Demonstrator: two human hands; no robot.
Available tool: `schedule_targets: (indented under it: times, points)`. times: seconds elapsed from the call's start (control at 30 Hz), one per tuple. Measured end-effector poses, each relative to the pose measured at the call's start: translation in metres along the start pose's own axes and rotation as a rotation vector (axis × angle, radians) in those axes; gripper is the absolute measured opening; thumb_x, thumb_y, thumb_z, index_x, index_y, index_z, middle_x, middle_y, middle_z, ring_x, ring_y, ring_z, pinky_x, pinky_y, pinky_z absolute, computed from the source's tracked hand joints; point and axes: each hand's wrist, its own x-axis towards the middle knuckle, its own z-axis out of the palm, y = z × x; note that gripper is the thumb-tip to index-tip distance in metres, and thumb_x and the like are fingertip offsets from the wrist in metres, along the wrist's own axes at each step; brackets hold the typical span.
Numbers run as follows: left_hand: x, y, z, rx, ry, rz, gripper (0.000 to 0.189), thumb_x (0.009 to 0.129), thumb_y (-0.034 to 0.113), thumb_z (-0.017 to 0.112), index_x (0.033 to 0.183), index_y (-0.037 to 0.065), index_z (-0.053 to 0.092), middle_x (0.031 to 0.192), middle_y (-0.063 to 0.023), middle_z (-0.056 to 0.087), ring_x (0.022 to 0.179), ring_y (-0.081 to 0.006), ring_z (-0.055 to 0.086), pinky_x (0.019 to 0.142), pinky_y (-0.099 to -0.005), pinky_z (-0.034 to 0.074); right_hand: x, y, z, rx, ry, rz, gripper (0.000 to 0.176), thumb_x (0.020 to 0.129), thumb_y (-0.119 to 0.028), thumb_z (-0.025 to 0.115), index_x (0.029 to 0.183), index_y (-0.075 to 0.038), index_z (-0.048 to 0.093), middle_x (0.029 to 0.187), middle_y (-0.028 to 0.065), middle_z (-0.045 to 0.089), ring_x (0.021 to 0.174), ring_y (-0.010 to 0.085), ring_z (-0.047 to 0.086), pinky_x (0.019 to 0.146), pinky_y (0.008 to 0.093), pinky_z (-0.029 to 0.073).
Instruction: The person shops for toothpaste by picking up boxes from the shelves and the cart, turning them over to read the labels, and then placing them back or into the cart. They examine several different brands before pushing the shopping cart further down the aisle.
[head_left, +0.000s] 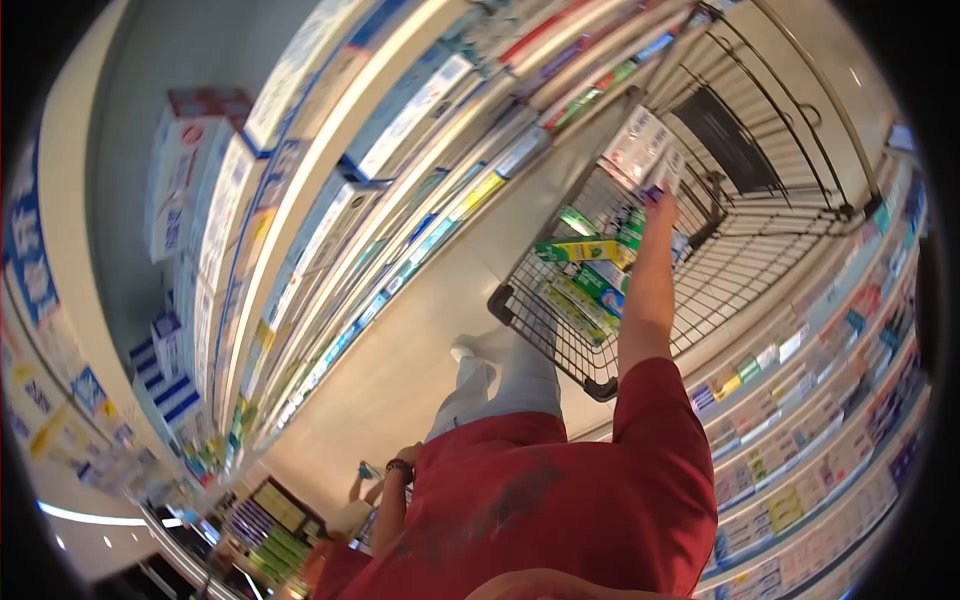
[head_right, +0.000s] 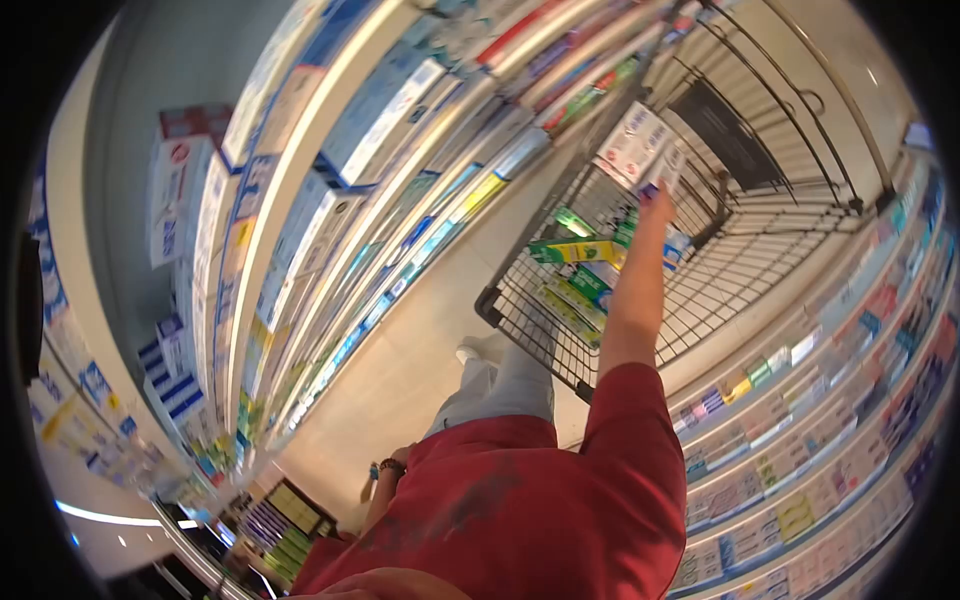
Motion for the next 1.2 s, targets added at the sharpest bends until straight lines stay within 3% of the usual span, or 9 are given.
schedule_targets:
  times: [0.1,0.33,0.4,0.5,0.57,0.63,0.7,0.8,1.2]
  points:
    - [-0.026,-0.013,0.036,-0.011,-0.043,0.057,0.043,0.094,0.037,0.052,0.125,0.010,0.062,0.130,-0.0199,0.063,0.123,-0.0359,0.057,0.098,-0.0450,0.047,0.044,-0.035,-0.024,0.422,-0.247,0.713,0.030,0.093,-0.034,0.058,0.106,-0.008,0.066,0.091,0.0118,0.067,0.082,0.0299,0.067,0.078,0.0481,0.057]
    - [-0.016,-0.031,0.079,0.395,0.058,0.465,0.045,0.093,0.047,0.051,0.121,0.014,0.065,0.129,-0.0178,0.064,0.121,-0.0337,0.059,0.093,-0.0468,0.048,-0.322,-0.056,-0.047,0.466,-0.493,0.449,0.028,0.095,-0.022,0.064,0.111,0.001,0.061,0.100,0.0139,0.068,0.089,0.0291,0.066,0.081,0.0441,0.058]
    - [-0.023,-0.028,0.072,-0.094,-0.124,0.393,0.047,0.095,0.044,0.051,0.124,0.009,0.063,0.127,-0.0160,0.066,0.113,-0.0304,0.064,0.089,-0.0458,0.051,-0.447,-0.037,-0.062,0.335,-0.655,0.357,0.029,0.096,-0.023,0.064,0.112,0.000,0.060,0.100,0.0133,0.068,0.089,0.0262,0.066,0.079,0.0400,0.059]
    - [0.002,-0.047,0.078,-0.978,-0.370,-0.096,0.055,0.097,0.050,0.048,0.124,0.004,0.061,0.127,-0.0115,0.067,0.100,-0.0251,0.071,0.081,-0.0465,0.053,-0.576,0.007,-0.099,-0.088,-0.805,0.296,0.028,0.095,-0.021,0.067,0.113,-0.002,0.057,0.100,0.0114,0.067,0.090,0.0218,0.066,0.078,0.0341,0.059]
    - [-0.030,-0.052,0.041,-0.883,-0.184,-0.034,0.049,0.099,0.043,0.049,0.128,0.006,0.060,0.125,-0.0098,0.068,0.100,-0.0211,0.070,0.082,-0.0432,0.054,-0.660,0.031,-0.122,-0.360,-0.938,0.143,0.028,0.092,-0.015,0.071,0.112,-0.002,0.057,0.104,0.0092,0.066,0.090,0.0186,0.066,0.077,0.0318,0.059]
    - [-0.043,-0.064,0.019,-0.944,0.176,0.279,0.051,0.099,0.039,0.053,0.132,0.001,0.058,0.107,-0.0094,0.074,0.092,-0.0198,0.069,0.072,-0.0284,0.053,-0.708,0.059,-0.151,-0.513,-1.044,0.073,0.041,0.089,-0.008,0.073,0.125,-0.001,0.054,0.107,0.0077,0.064,0.087,0.0159,0.066,0.075,0.0295,0.058]
    - [-0.063,-0.072,0.002,-1.239,0.536,0.665,0.041,0.103,0.028,0.046,0.135,0.004,0.056,0.109,-0.0104,0.072,0.091,-0.0180,0.069,0.074,-0.0300,0.054,-0.737,0.071,-0.169,-0.675,-1.260,-0.022,0.058,0.086,-0.003,0.073,0.138,-0.001,0.047,0.106,0.0061,0.063,0.084,0.0128,0.064,0.075,0.0273,0.057]
    - [-0.120,-0.082,-0.025,-1.562,0.690,0.894,0.048,0.107,0.037,0.043,0.145,0.007,0.046,0.122,-0.0132,0.066,0.098,-0.0210,0.068,0.076,-0.0330,0.058,-0.789,0.066,-0.184,-0.806,-1.430,-0.224,0.065,0.085,-0.001,0.073,0.144,-0.003,0.044,0.099,0.0024,0.059,0.085,0.0117,0.064,0.071,0.0269,0.058]
    - [-0.217,-0.104,-0.010,-1.880,0.736,1.237,0.040,0.103,0.024,0.055,0.130,-0.006,0.056,0.110,-0.0118,0.068,0.095,-0.0214,0.069,0.077,-0.0361,0.061,-0.897,0.050,-0.218,-0.702,-1.485,-0.130,0.047,0.095,-0.015,0.066,0.139,-0.003,0.052,0.100,0.0032,0.062,0.091,0.0146,0.067,0.075,0.0326,0.063]
